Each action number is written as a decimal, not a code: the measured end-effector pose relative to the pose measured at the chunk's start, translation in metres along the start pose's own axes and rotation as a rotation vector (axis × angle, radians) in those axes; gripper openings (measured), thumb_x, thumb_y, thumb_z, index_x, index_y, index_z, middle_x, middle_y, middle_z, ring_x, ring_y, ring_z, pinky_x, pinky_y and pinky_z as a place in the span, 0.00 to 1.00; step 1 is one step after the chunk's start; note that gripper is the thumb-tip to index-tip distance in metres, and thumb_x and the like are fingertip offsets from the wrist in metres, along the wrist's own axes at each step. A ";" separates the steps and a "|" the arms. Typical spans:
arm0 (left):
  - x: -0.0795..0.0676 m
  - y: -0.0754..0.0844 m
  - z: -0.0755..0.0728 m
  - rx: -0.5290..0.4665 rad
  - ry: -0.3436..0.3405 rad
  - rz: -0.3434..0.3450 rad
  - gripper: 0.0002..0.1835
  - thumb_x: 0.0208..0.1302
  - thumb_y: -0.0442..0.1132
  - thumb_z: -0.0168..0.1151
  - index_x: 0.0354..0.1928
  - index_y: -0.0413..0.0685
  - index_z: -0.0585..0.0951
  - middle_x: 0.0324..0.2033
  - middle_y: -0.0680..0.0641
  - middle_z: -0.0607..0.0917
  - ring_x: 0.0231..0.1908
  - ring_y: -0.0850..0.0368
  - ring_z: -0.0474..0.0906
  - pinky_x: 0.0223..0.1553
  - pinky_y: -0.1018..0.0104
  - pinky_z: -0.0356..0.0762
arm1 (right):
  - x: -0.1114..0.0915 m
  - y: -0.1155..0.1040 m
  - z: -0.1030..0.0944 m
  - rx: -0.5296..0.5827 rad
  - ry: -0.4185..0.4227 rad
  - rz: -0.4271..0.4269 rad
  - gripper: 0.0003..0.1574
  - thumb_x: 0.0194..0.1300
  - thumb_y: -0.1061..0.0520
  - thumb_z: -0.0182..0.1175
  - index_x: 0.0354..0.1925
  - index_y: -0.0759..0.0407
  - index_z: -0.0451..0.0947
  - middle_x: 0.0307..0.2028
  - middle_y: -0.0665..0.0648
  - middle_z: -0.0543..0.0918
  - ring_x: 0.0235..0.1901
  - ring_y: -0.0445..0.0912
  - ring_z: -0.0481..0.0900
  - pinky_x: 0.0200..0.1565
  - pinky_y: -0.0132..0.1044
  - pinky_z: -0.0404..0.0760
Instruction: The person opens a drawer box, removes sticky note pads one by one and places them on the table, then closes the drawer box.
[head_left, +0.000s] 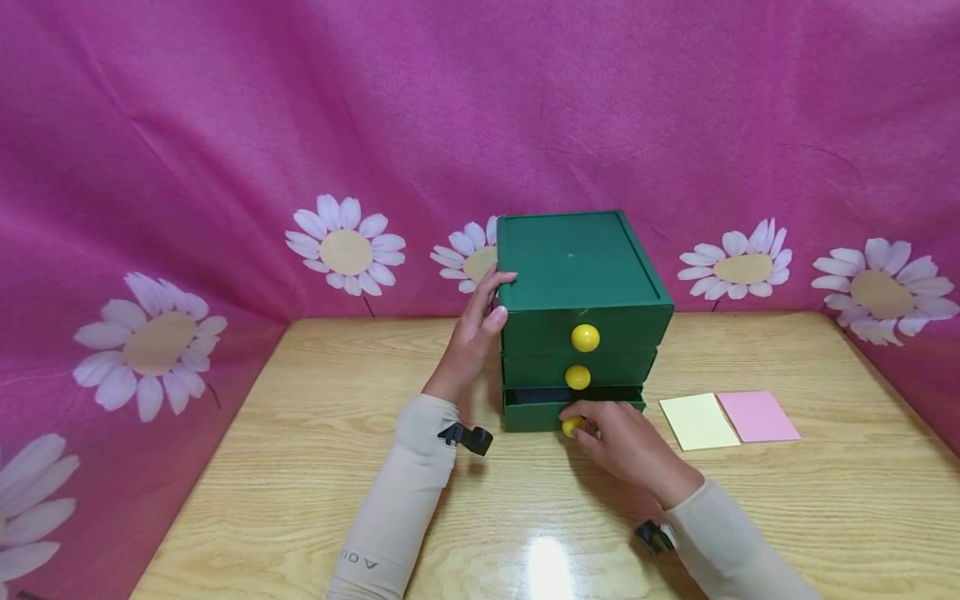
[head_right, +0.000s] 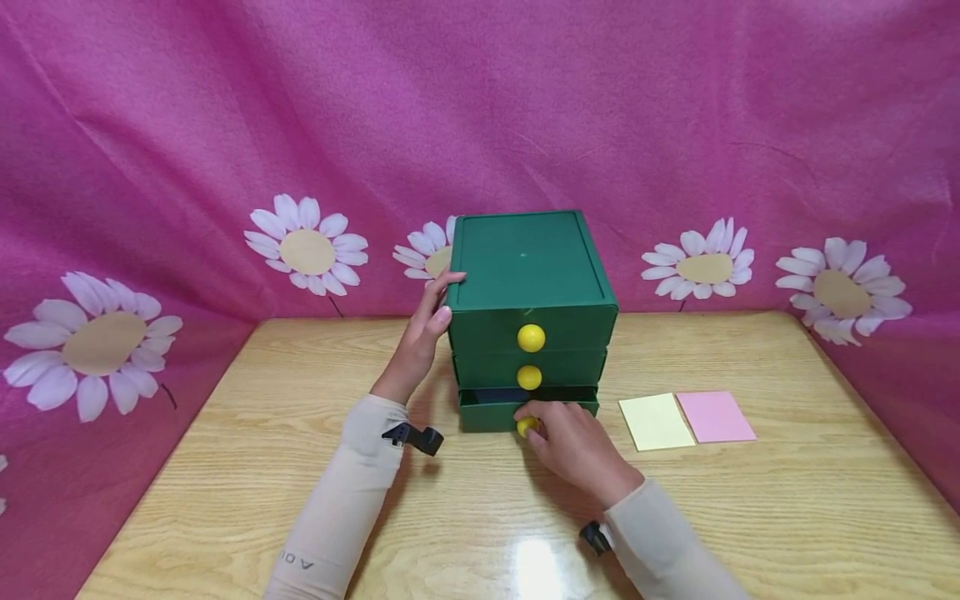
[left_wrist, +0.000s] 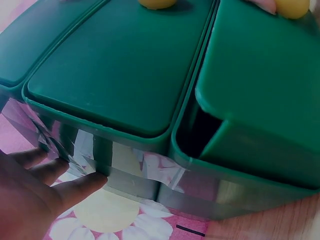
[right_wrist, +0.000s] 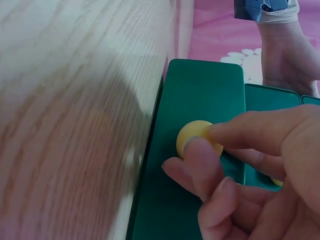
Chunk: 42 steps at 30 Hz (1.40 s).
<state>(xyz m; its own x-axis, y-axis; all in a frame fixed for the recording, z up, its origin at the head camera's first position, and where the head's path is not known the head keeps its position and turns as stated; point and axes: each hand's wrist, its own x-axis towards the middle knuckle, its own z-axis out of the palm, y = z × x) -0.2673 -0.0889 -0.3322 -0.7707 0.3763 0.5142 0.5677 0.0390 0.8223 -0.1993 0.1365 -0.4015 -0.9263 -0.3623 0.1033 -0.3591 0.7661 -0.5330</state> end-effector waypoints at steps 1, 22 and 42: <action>0.000 0.000 0.000 0.000 0.000 0.001 0.29 0.68 0.40 0.41 0.71 0.42 0.58 0.75 0.38 0.44 0.73 0.49 0.46 0.71 0.59 0.49 | -0.001 0.000 0.000 -0.002 0.003 -0.001 0.12 0.61 0.61 0.65 0.44 0.55 0.84 0.29 0.45 0.80 0.26 0.40 0.70 0.29 0.34 0.72; 0.000 -0.002 0.001 -0.003 0.001 -0.022 0.29 0.68 0.41 0.42 0.71 0.44 0.59 0.75 0.41 0.45 0.73 0.51 0.47 0.71 0.58 0.50 | -0.011 -0.005 0.004 0.015 0.006 0.025 0.12 0.60 0.61 0.66 0.44 0.56 0.85 0.31 0.45 0.82 0.26 0.39 0.72 0.31 0.33 0.75; 0.001 -0.003 0.001 -0.016 0.021 -0.009 0.29 0.68 0.41 0.42 0.70 0.43 0.60 0.75 0.39 0.46 0.73 0.51 0.48 0.71 0.60 0.50 | -0.019 -0.011 0.000 0.001 -0.008 0.006 0.11 0.60 0.62 0.65 0.43 0.56 0.84 0.29 0.44 0.82 0.23 0.38 0.70 0.28 0.32 0.72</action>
<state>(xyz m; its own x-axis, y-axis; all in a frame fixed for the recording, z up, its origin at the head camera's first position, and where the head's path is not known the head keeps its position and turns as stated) -0.2696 -0.0880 -0.3340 -0.7815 0.3566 0.5119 0.5564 0.0271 0.8305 -0.1779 0.1349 -0.3980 -0.9275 -0.3619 0.0940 -0.3537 0.7677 -0.5344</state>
